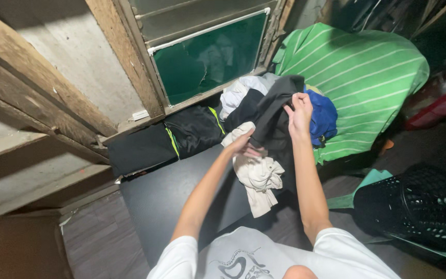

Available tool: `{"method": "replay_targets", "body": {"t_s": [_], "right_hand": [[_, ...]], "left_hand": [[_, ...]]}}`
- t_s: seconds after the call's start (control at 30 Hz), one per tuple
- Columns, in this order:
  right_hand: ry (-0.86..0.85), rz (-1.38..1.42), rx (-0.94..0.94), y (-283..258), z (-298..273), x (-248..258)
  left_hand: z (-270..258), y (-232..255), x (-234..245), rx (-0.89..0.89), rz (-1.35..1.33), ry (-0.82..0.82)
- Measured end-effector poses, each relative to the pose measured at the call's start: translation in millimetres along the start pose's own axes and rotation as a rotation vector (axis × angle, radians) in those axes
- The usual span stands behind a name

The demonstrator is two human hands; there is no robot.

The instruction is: The person folds several items of clothing one by one on a dark mat. They handle a black shirt, a dark gray shirt, a white pair of pants, and a blue patterned shirt, smoothing and folding each into a compact rectangle before stacking them.

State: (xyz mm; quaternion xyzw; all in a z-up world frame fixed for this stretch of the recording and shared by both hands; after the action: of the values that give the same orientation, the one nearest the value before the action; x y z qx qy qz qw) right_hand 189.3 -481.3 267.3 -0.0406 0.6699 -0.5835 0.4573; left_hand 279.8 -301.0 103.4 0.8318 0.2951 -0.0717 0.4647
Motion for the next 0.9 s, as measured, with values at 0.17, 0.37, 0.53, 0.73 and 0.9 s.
{"method": "replay_targets", "body": {"t_s": [0.17,0.37,0.53,0.73,0.9], "right_hand": [[-0.288,0.257,-0.217,-66,-93,-49],[-0.872,-0.092,-0.248,-46,-186,-23],[-0.573,-0.283,-0.207,20,-201,-5],[-0.639,0.030,-0.200,96,-163,-37],[-0.443,-0.039,-0.228,106,-134,-95]], "left_hand": [[-7,58,-50,-0.154,-0.577,-0.170],[-101,112,-54,-0.487,-0.752,-0.304],[-209,132,-38,-0.748,-0.770,-0.269],[-307,118,-7,-1.025,-0.549,-0.223],[-375,90,44,-1.113,-0.178,0.380]]}}
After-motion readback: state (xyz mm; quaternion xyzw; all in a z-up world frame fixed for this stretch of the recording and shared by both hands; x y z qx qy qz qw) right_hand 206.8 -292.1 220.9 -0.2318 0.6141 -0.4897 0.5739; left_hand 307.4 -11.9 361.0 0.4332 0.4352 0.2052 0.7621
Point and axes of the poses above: each hand's wrist, its own z-axis towards the middle knuckle, its own x-axis out of the back of the hand, y = z × x, the point moved 1 cm from there along z, towards the middle knuckle, and after that the axes turned 8 degrees about z, right-handed, at the moved point
